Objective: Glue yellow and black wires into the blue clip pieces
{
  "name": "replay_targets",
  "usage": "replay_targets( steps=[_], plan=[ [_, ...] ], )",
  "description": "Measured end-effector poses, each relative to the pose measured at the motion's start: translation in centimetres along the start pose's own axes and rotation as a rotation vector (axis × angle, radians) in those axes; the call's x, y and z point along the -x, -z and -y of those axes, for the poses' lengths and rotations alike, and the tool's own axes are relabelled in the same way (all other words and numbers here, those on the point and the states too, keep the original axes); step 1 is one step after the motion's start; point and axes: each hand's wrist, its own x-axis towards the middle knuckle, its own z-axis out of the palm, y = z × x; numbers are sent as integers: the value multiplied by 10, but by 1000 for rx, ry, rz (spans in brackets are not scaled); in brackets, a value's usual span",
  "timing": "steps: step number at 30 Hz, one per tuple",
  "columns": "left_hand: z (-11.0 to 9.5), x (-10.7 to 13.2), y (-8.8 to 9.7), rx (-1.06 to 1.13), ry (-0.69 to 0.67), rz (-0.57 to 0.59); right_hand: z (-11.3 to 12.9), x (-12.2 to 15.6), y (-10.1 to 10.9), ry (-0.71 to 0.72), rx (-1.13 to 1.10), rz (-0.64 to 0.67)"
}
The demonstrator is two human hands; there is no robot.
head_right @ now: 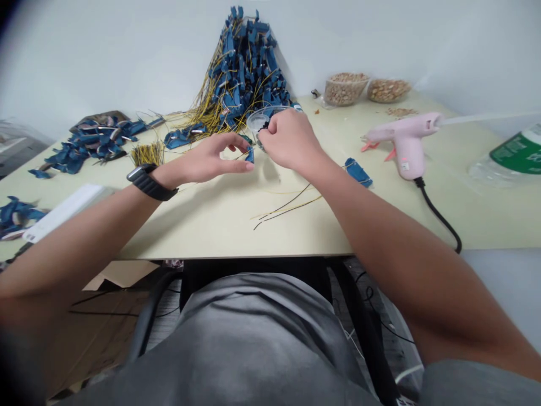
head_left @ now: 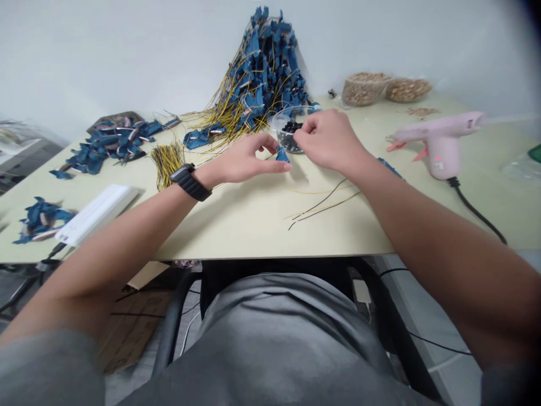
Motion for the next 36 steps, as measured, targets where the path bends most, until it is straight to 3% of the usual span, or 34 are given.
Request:
replay_targets(
  steps=[4,10,17,28,36],
  plan=[
    [-3,-14,-3,16,-20,56,0,1,3,-114,-75,-114],
    [-18,-35,-26,49,-83,88,6,7,20,-214,-156,-183],
    [-30,-45,-39,-3,-110,118,1,8,26,-222,-177,-243],
    [12,-11,-25,-66,-77,103,-6,4,18,-112,-95,-121],
    [23,-7,-30,-56,-74,153,-29,2,17,36,-81,210]
  ],
)
